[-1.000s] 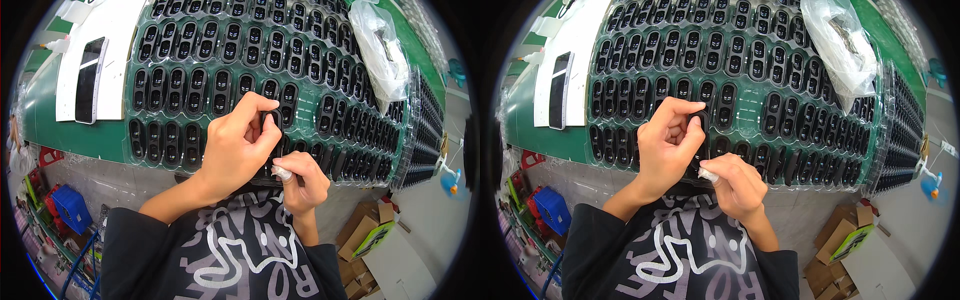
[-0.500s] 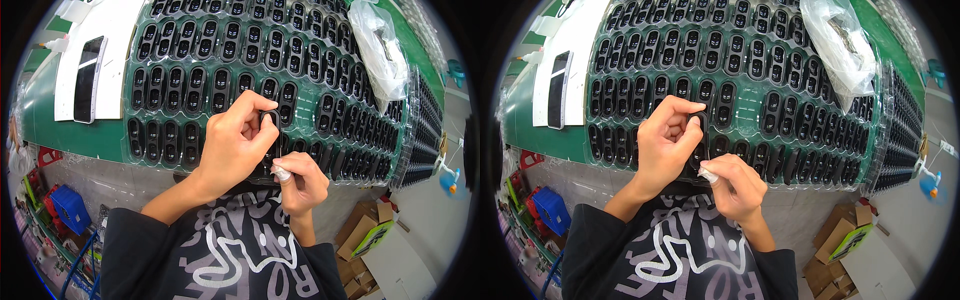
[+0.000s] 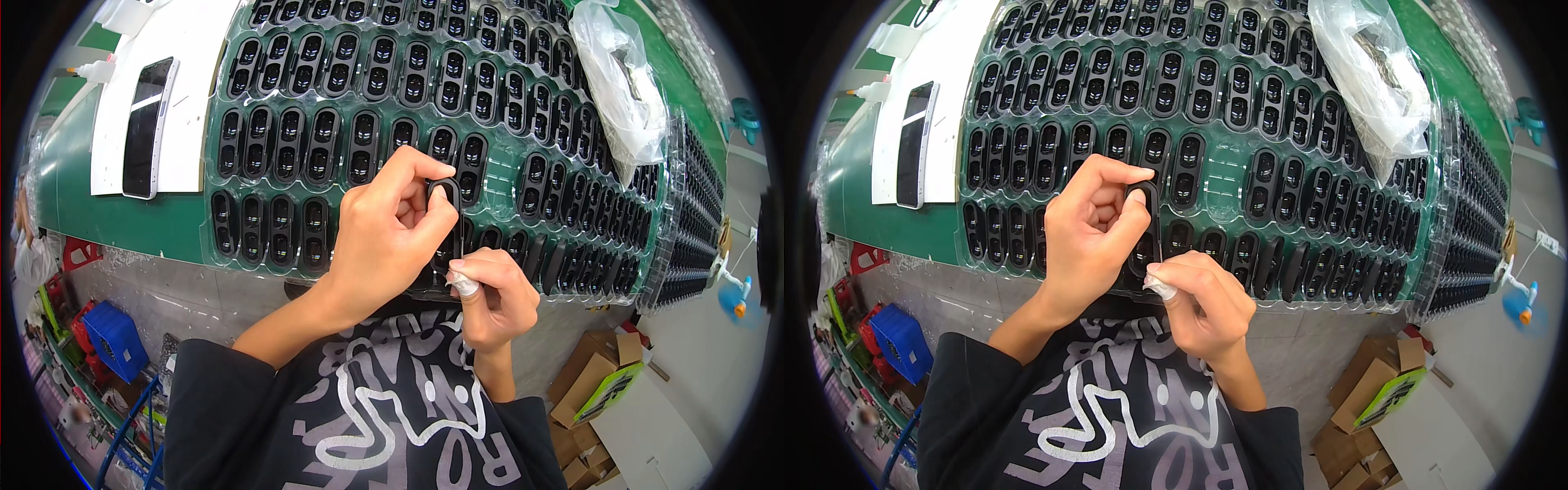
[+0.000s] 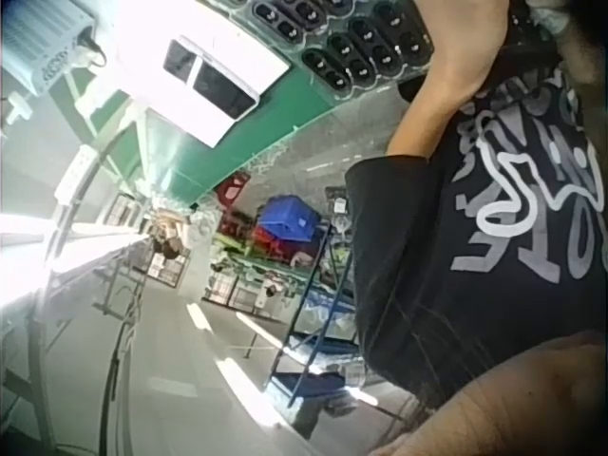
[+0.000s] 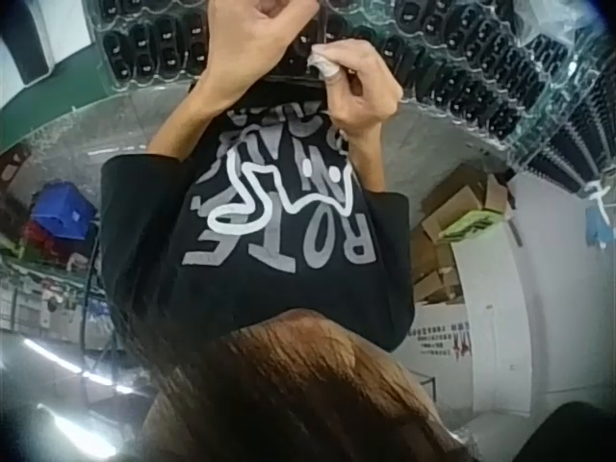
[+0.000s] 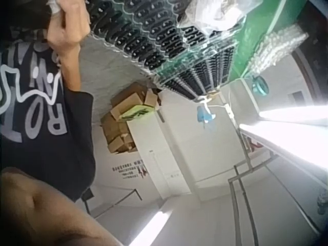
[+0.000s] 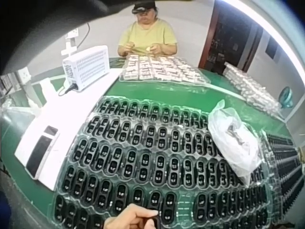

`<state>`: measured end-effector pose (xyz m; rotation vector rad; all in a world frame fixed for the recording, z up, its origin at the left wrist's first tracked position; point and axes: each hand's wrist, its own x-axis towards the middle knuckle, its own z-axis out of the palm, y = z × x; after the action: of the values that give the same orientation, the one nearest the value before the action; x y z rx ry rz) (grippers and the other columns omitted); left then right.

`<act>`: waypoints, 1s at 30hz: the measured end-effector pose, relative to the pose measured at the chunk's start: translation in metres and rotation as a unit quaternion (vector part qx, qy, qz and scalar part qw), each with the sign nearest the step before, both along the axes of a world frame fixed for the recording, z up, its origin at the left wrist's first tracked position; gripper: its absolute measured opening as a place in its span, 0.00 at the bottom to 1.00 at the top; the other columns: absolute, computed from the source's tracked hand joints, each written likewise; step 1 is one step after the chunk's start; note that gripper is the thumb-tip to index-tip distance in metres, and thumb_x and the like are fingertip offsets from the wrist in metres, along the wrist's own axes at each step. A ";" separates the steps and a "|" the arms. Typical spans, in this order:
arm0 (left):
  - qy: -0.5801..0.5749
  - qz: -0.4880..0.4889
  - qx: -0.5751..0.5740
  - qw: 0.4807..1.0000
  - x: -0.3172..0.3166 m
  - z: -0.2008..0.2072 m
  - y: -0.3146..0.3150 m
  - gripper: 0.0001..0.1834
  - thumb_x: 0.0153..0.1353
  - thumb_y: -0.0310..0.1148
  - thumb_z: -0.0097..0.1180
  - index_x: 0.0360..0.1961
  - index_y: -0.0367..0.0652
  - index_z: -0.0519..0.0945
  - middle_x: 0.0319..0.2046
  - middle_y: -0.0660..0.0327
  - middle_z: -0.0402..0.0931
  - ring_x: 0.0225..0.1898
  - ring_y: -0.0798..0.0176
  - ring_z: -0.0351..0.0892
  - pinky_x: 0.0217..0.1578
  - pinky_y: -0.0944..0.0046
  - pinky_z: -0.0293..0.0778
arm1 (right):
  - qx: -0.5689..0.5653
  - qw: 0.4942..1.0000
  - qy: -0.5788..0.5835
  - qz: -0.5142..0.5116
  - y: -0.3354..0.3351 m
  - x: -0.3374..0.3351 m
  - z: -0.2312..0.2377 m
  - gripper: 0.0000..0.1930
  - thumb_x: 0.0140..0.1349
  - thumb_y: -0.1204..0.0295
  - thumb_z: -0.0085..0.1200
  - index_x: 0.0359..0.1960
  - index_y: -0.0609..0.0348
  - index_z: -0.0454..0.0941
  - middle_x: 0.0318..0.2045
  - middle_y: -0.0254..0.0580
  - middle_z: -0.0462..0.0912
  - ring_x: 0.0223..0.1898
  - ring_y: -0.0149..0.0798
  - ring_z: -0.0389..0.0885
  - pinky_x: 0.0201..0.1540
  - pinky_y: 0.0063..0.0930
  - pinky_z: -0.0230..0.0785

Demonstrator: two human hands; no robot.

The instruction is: The person fits small plastic parts into black plastic housings by hand, placing the assembled components into a manufacturing tray.

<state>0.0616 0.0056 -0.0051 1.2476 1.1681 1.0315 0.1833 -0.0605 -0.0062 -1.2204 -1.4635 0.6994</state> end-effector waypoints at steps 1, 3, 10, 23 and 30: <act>-0.001 0.003 -0.001 1.000 0.000 0.000 0.000 0.07 0.51 0.19 0.51 0.33 0.36 0.72 0.10 0.71 0.61 0.13 0.82 0.56 0.13 0.76 0.52 | 0.000 1.000 0.000 0.001 0.000 0.000 0.000 0.10 0.43 0.90 0.53 0.29 0.70 0.75 0.21 0.47 0.78 0.22 0.38 0.77 0.25 0.23 0.70; 0.006 -0.002 0.001 1.000 -0.001 0.000 0.001 0.07 0.51 0.19 0.51 0.33 0.36 0.72 0.10 0.71 0.61 0.13 0.82 0.56 0.13 0.76 0.52 | -0.005 1.000 0.002 0.004 0.001 -0.001 0.001 0.09 0.44 0.90 0.53 0.29 0.69 0.75 0.21 0.47 0.78 0.22 0.38 0.77 0.25 0.24 0.70; 0.020 -0.005 -0.006 1.000 -0.002 0.004 0.001 0.07 0.50 0.19 0.51 0.33 0.36 0.72 0.10 0.71 0.61 0.13 0.82 0.55 0.13 0.76 0.52 | 0.002 1.000 0.011 0.027 0.003 0.002 0.001 0.07 0.47 0.88 0.54 0.29 0.70 0.75 0.21 0.46 0.77 0.22 0.38 0.77 0.25 0.24 0.70; 0.032 -0.026 0.018 0.999 -0.003 0.002 0.000 0.08 0.54 0.16 0.49 0.36 0.35 0.73 0.15 0.74 0.63 0.16 0.86 0.57 0.14 0.81 0.51 | -0.009 1.000 0.007 0.029 0.003 0.002 0.001 0.07 0.47 0.88 0.53 0.29 0.70 0.75 0.20 0.46 0.77 0.22 0.37 0.77 0.25 0.24 0.69; 0.077 -0.013 0.060 0.995 -0.003 0.003 0.000 0.09 0.50 0.19 0.52 0.35 0.37 0.73 0.11 0.67 0.62 0.12 0.79 0.59 0.13 0.75 0.56 | 0.006 1.000 -0.015 0.018 0.003 -0.001 -0.002 0.08 0.46 0.88 0.53 0.30 0.70 0.75 0.21 0.45 0.77 0.22 0.39 0.77 0.26 0.25 0.69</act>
<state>0.0587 0.0059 -0.0020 1.4546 1.2172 1.0127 0.1824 -0.0576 -0.0079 -1.2023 -1.5146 0.6983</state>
